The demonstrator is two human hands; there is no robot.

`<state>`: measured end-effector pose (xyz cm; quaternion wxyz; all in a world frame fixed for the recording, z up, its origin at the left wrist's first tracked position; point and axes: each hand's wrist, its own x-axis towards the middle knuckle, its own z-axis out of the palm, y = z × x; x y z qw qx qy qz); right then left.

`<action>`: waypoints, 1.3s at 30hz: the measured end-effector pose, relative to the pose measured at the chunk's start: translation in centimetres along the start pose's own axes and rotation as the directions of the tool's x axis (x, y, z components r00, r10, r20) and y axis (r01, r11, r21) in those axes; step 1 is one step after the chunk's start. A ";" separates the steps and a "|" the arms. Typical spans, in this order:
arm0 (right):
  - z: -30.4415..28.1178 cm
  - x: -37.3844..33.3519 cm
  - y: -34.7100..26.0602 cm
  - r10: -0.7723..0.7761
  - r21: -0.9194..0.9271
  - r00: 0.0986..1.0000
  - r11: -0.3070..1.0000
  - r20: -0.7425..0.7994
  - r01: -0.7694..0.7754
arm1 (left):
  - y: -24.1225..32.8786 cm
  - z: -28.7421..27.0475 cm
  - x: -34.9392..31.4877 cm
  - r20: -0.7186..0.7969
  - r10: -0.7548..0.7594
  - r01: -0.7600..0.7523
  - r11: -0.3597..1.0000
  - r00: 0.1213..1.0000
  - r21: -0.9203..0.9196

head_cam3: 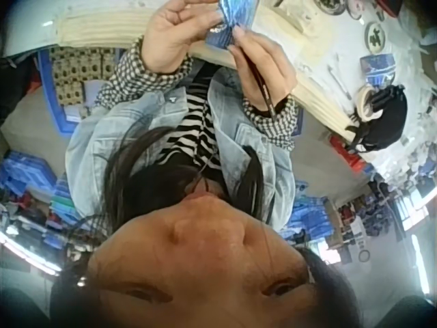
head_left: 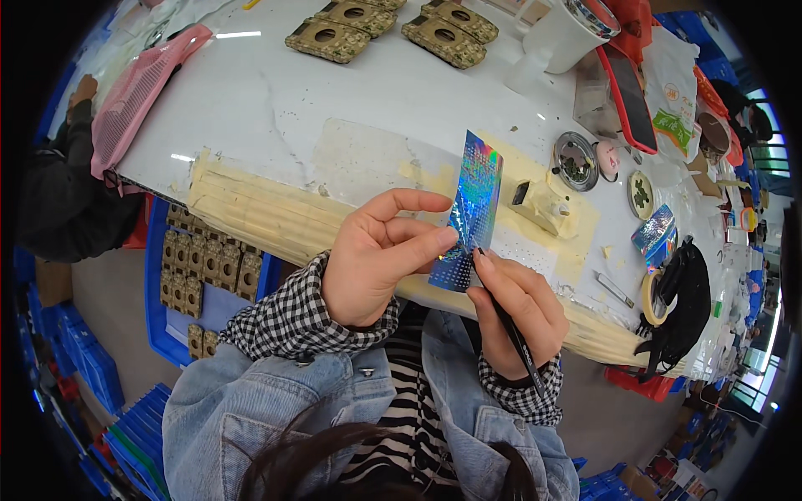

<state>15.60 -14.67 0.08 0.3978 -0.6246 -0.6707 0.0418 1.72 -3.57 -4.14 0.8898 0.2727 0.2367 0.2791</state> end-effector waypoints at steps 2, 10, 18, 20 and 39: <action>0.0 0.0 0.0 0.003 0.000 1.000 1.000 -0.001 -0.003 | 0.0 0.0 0.0 0.002 0.004 -0.004 1.000 1.000 -0.002; 0.1 -0.1 -0.1 0.024 -0.001 1.000 1.000 -0.002 -0.024 | -0.2 -0.2 0.0 0.017 0.016 -0.016 1.000 1.000 0.009; 0.2 -0.1 0.0 -0.037 -0.054 0.999 0.998 -0.003 0.037 | -0.1 -0.1 -0.1 0.021 0.011 -0.011 1.000 1.000 -0.020; 0.5 -0.1 0.1 -0.121 -0.130 0.992 0.985 -0.022 0.117 | -0.1 -0.1 0.0 0.018 -0.004 0.004 0.999 1.000 -0.033; 1.1 0.0 0.9 -0.360 -0.332 0.932 0.875 0.036 0.351 | -0.3 -0.3 0.0 -0.004 -0.019 0.019 0.998 1.000 -0.061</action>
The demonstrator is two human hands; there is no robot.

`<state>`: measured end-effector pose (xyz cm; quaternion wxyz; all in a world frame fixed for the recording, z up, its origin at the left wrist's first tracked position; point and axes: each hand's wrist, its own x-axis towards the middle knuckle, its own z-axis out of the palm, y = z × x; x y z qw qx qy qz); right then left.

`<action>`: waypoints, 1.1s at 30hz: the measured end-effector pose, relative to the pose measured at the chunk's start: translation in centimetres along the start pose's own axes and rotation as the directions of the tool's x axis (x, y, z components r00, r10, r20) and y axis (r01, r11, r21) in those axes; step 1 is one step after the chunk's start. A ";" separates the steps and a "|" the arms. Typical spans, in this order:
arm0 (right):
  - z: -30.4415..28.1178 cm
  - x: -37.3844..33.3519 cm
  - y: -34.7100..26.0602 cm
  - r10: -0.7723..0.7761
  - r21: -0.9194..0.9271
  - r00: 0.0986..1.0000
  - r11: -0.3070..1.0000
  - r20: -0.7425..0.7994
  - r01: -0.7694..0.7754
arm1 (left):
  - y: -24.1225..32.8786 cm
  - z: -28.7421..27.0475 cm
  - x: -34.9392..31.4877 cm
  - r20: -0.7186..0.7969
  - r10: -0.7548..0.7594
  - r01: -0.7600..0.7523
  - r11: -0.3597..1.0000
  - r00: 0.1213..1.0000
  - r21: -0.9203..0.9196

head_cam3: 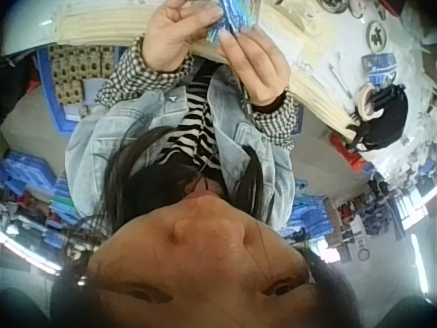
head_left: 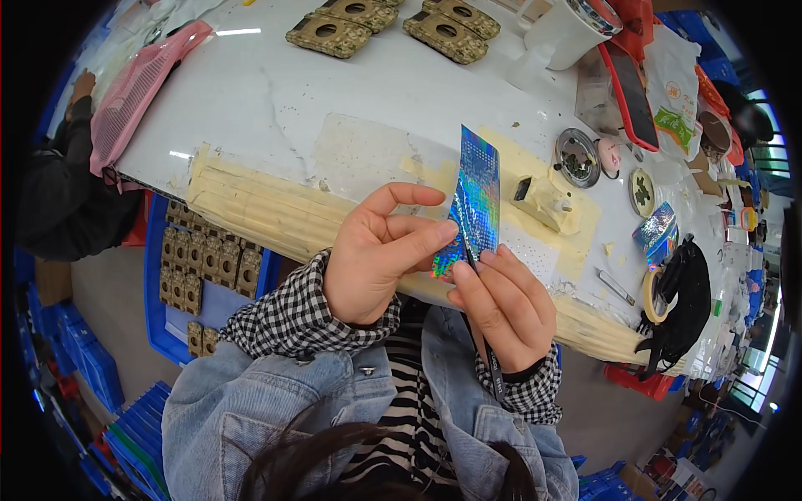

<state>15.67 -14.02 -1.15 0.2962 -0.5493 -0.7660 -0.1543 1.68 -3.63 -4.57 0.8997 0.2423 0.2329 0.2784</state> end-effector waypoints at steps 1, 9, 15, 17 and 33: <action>-0.1 -0.1 0.0 0.004 0.009 1.000 1.000 0.000 -0.004 | 0.0 0.0 0.0 -0.002 0.001 -0.001 1.000 1.000 0.001; -1.3 -1.1 -0.3 0.166 0.132 0.985 0.979 -0.047 -0.158 | 0.1 0.1 -0.1 -0.021 0.035 -0.036 0.999 0.999 -0.013; -4.1 -5.2 0.0 0.236 0.059 0.967 0.968 0.097 -0.243 | 0.6 -1.5 0.2 -0.022 0.136 -0.137 0.990 0.990 -0.038; -4.1 -6.7 0.0 0.242 0.004 0.958 0.969 0.151 -0.245 | 0.5 -2.1 0.5 -0.011 0.166 -0.167 0.985 0.986 -0.034; -3.6 -5.9 -0.5 0.267 -0.103 0.900 0.964 0.345 -0.247 | 1.2 -1.2 0.6 -0.106 0.218 -0.219 0.976 0.970 0.002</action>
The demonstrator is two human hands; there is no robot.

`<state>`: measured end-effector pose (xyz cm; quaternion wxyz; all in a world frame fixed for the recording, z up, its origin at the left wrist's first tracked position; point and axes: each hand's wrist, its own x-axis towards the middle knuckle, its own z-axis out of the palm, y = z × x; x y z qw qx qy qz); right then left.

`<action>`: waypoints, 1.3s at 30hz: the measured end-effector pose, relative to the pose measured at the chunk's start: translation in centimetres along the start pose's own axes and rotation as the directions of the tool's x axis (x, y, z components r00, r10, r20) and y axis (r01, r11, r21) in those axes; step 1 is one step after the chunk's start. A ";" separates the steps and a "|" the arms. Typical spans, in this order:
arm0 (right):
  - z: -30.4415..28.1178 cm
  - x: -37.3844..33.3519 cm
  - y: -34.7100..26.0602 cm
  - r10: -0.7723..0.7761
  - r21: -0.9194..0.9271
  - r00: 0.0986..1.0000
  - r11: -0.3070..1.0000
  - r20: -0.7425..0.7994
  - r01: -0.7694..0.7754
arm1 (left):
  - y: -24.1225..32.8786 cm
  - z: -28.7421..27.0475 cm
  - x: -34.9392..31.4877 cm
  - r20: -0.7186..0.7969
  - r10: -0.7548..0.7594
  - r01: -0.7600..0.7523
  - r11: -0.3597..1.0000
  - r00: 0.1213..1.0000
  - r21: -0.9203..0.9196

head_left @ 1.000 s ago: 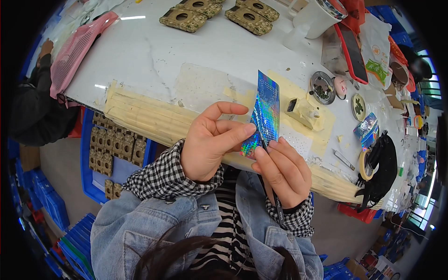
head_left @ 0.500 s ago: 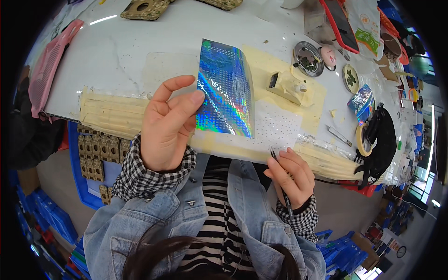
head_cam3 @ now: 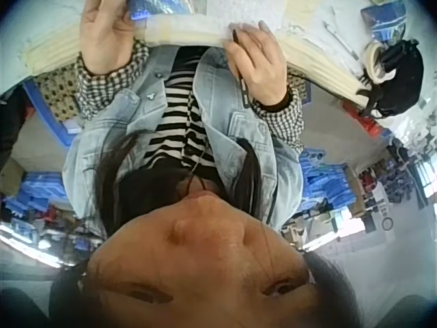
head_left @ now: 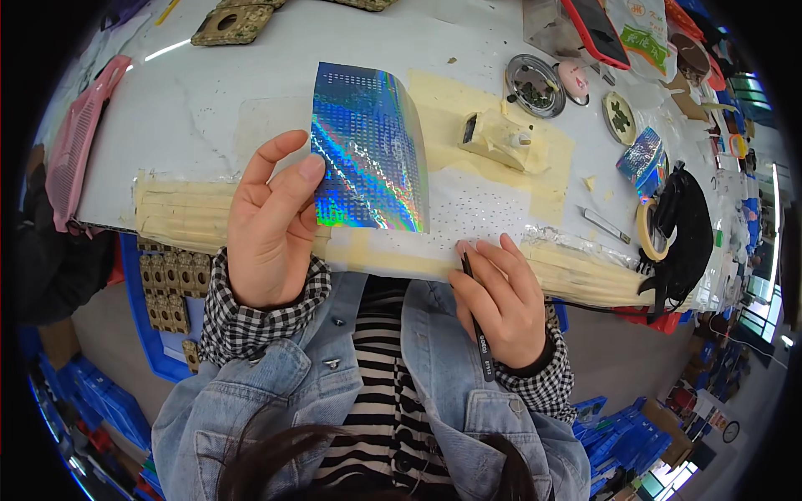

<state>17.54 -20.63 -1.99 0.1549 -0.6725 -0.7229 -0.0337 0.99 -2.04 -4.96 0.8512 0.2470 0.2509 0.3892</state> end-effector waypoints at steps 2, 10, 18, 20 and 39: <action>-0.3 0.2 -0.2 0.011 0.011 1.000 1.000 0.023 -0.011 | 0.0 0.1 0.0 -0.003 -0.006 0.006 1.000 1.000 0.004; -0.7 -0.7 0.5 0.066 0.168 0.996 0.984 -0.054 -0.056 | 0.2 -0.5 0.1 0.081 -0.067 0.063 0.997 0.994 0.045; -2.6 2.2 -0.4 0.077 0.328 0.974 0.945 -0.211 -0.003 | -0.5 0.4 -0.6 0.042 -0.140 0.137 0.989 0.989 0.059; -2.5 3.2 -0.8 0.040 0.397 0.976 0.916 -0.213 0.049 | -0.5 0.8 -0.8 0.050 -0.174 0.170 0.983 0.983 0.069; -0.1 6.4 -1.4 0.123 0.556 0.972 0.831 -0.201 0.010 | -0.7 1.1 -1.4 0.148 -0.153 0.147 0.988 0.977 0.053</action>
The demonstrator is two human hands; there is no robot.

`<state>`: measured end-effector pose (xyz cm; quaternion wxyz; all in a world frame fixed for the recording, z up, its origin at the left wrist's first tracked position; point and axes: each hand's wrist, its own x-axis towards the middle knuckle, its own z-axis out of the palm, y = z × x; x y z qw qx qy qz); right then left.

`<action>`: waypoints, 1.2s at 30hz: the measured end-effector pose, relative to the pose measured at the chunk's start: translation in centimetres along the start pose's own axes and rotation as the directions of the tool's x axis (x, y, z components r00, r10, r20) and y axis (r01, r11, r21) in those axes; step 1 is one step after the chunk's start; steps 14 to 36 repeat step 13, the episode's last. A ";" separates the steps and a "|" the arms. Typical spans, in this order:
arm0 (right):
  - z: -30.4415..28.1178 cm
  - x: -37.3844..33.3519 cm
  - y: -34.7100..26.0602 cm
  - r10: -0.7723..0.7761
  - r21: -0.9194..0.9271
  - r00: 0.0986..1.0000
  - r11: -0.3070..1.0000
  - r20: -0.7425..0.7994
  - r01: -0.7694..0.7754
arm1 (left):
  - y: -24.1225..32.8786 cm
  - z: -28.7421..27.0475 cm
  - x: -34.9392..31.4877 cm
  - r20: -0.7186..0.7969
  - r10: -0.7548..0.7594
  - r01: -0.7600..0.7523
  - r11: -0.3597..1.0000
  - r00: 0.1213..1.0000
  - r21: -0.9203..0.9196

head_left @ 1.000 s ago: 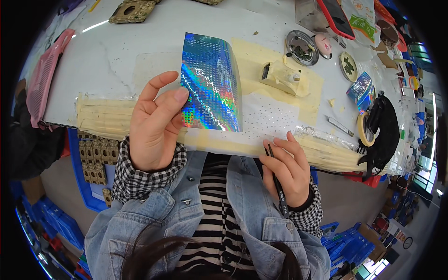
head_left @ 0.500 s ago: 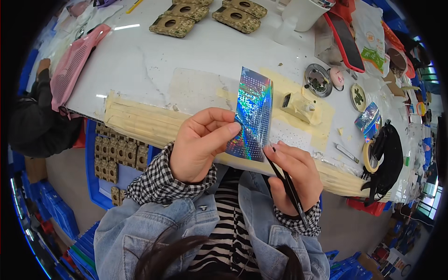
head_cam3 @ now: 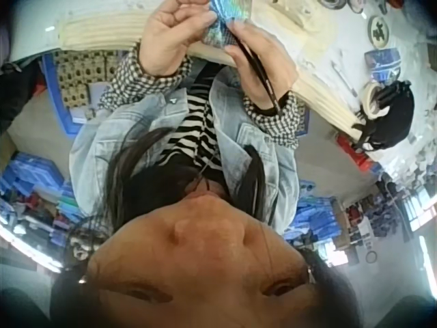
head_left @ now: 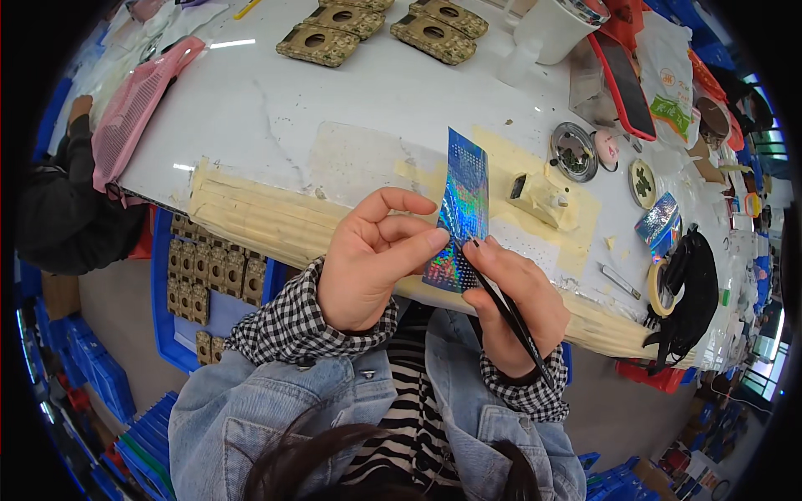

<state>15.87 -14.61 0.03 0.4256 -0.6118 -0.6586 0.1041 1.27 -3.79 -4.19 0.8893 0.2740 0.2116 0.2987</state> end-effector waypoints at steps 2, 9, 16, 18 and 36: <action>0.1 0.0 0.0 -0.008 -0.006 1.000 1.000 -0.008 0.008 | -0.1 -0.1 0.0 -0.007 0.007 -0.007 1.000 1.000 0.007; 0.1 0.1 -0.1 -0.015 -0.031 1.000 0.999 -0.016 0.014 | -0.2 0.0 0.0 -0.011 0.016 -0.016 1.000 1.000 0.013; 0.2 0.1 -0.1 -0.030 -0.060 1.000 0.998 -0.010 0.029 | -0.3 -0.1 0.0 0.001 0.029 -0.029 0.999 1.000 0.036; 0.2 0.1 -0.1 -0.030 -0.060 1.000 0.998 -0.010 0.029 | -0.3 -0.1 0.0 0.001 0.029 -0.029 0.999 1.000 0.036; 0.2 0.1 -0.1 -0.030 -0.060 1.000 0.998 -0.010 0.029 | -0.3 -0.1 0.0 0.001 0.029 -0.029 0.999 1.000 0.036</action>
